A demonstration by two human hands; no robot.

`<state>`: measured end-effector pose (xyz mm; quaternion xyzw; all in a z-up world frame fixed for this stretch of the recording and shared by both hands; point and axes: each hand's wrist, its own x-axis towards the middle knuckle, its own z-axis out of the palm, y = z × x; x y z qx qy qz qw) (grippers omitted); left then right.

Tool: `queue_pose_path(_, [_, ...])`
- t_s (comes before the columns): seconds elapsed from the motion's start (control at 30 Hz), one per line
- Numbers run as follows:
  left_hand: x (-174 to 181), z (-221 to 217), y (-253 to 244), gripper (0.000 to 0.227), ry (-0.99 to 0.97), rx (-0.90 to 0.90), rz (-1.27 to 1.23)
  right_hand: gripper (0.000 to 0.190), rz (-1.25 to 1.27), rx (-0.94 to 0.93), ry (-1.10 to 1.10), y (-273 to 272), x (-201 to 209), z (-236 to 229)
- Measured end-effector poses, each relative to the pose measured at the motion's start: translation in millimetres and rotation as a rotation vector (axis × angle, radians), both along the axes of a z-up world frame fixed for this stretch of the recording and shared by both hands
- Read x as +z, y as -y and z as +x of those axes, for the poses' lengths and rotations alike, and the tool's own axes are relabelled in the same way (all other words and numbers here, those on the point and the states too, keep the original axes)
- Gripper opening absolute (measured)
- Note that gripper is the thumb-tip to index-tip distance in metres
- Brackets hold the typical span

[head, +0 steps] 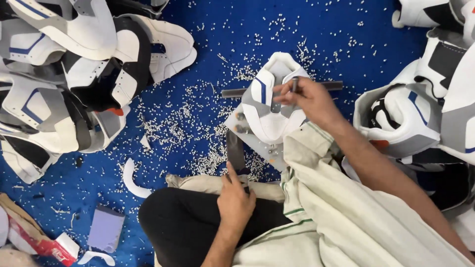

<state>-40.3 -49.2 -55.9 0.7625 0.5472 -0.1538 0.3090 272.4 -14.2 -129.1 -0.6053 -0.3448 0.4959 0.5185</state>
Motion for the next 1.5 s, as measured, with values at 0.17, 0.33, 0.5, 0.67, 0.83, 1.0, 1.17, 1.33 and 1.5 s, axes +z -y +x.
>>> queue_pose_path(0.17, [-58.5,-49.9,7.9,0.098,0.501,0.396,-0.159,0.007,0.009,0.149,-0.27,-9.7,-51.5,-13.6])
queue_pose_path(0.33, [-8.6,-34.1,15.7,0.095,0.568,0.787,-0.42,0.008,-0.042,0.145,-0.204,-5.8,-44.8,-16.4])
queue_pose_path(0.5, [82.1,8.3,-11.6,0.102,0.679,0.398,-0.024,0.009,0.032,0.17,-0.035,2.5,-33.2,-26.3])
queue_pose_path(0.67, [121.6,36.3,-12.9,0.074,1.079,0.294,0.243,0.006,0.203,0.201,0.273,7.4,-15.5,-31.5])
queue_pose_path(0.83, [2.5,33.0,-10.0,0.044,1.043,0.242,0.238,0.024,0.185,0.213,0.376,5.2,-1.8,-29.3])
queue_pose_path(1.0, [3.5,24.3,-15.0,0.045,0.51,0.169,0.041,0.029,0.064,0.181,0.589,11.1,-56.5,-22.4])
queue_pose_path(1.17, [59.4,29.8,-22.5,0.038,0.741,0.291,0.157,0.015,0.032,-0.115,-0.379,-17.2,-16.2,-7.8])
queue_pose_path(1.33, [127.1,23.9,-18.5,0.044,0.839,0.234,0.233,0.008,-0.004,0.07,-0.221,-4.9,-68.0,-12.7])
queue_pose_path(1.5, [97.6,31.1,-14.9,0.045,1.101,0.122,0.256,0.008,0.098,0.085,-0.087,-4.2,-44.2,-17.6])
